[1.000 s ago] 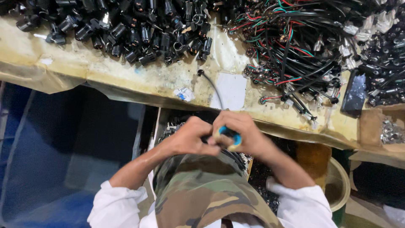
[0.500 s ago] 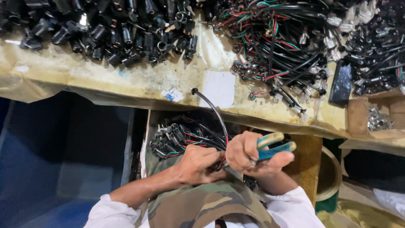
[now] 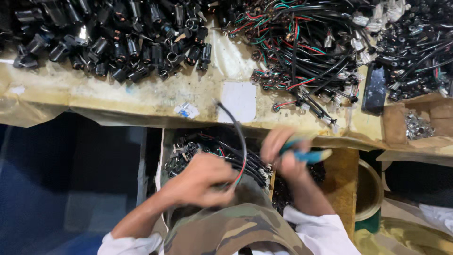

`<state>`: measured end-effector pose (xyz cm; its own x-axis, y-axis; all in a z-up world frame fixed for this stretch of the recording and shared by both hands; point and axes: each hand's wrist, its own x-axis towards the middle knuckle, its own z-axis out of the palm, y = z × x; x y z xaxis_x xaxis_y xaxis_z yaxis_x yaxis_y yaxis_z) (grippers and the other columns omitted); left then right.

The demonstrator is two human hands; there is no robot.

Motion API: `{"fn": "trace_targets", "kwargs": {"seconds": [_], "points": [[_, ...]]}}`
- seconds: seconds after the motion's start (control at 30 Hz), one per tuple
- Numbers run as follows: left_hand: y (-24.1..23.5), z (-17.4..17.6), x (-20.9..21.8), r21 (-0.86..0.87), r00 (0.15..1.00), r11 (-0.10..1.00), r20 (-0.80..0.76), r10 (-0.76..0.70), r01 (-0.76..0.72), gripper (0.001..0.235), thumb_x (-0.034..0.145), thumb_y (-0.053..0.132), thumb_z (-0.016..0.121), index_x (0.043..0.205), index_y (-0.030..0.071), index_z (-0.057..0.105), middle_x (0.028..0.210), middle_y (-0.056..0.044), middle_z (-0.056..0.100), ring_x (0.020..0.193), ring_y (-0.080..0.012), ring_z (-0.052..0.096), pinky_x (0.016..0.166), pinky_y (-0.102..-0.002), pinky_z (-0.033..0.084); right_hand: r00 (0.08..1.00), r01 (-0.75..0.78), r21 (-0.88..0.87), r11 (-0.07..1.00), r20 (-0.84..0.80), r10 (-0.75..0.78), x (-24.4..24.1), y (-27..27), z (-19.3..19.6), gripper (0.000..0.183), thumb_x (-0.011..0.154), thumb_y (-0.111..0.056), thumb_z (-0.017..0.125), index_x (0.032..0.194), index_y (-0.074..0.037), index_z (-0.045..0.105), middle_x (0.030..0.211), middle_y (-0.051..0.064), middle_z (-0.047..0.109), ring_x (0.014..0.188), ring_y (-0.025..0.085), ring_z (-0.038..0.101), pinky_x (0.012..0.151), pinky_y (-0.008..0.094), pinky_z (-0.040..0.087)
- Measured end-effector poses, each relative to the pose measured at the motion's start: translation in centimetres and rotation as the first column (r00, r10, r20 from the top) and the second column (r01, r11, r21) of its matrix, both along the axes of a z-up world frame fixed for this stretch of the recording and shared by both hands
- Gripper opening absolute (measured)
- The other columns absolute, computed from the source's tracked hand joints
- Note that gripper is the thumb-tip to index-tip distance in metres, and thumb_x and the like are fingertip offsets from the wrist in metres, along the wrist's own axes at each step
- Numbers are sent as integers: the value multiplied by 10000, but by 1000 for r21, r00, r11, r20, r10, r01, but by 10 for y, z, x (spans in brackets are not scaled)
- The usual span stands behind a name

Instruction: The person repeatedly picks up black cylindrical components and wire harnesses from a table, uses blue-handled pliers to strip or adjust the wires, and places the components back on the table. The process is continuous and repetitive throughout the clip.

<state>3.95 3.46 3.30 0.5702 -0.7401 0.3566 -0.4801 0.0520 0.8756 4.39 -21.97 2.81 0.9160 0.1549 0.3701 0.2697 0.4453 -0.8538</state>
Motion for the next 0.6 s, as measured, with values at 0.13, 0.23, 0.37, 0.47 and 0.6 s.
{"fn": "trace_targets", "kwargs": {"seconds": [0.13,0.23,0.37,0.47,0.6], "points": [[40,-16,-7,14,992,993,-52,-116,117,161,782,176,736,912,85,706,791,-99,660,733,-328,656,658,-433,495,771,637,-738,223,608,-192,72,-77,-12,168,1003,-77,756,1080,-5,625,1137,187,719,922,256,728,750,347,585],[42,-51,-16,262,914,953,403,34,-151,383,598,280,651,901,47,676,905,-164,697,806,-361,673,698,-431,530,802,596,-799,-78,596,19,96,-108,-31,184,900,-17,776,1055,-50,682,1062,151,725,893,314,697,704,388,536],[28,-72,23,747,985,657,15,-171,103,204,945,230,629,911,42,700,868,-185,703,884,-399,669,832,-521,526,770,633,-723,276,553,-319,94,-116,-33,81,1049,-15,746,1050,-52,674,1029,96,693,891,249,638,836,369,525],[-5,-65,101,337,736,691,527,425,-640,256,914,288,689,866,37,684,848,-159,654,830,-390,619,720,-523,459,715,693,-585,421,484,-505,95,-98,-15,92,1086,-34,765,1039,-46,687,985,86,671,860,233,585,812,332,495],[-37,-75,186,224,323,235,726,608,-946,419,839,451,767,921,44,707,1022,-133,591,1044,-320,510,848,-491,376,737,656,-688,310,673,-65,95,-44,-11,154,837,-62,837,966,-97,762,920,88,681,858,274,656,737,367,522]]}}
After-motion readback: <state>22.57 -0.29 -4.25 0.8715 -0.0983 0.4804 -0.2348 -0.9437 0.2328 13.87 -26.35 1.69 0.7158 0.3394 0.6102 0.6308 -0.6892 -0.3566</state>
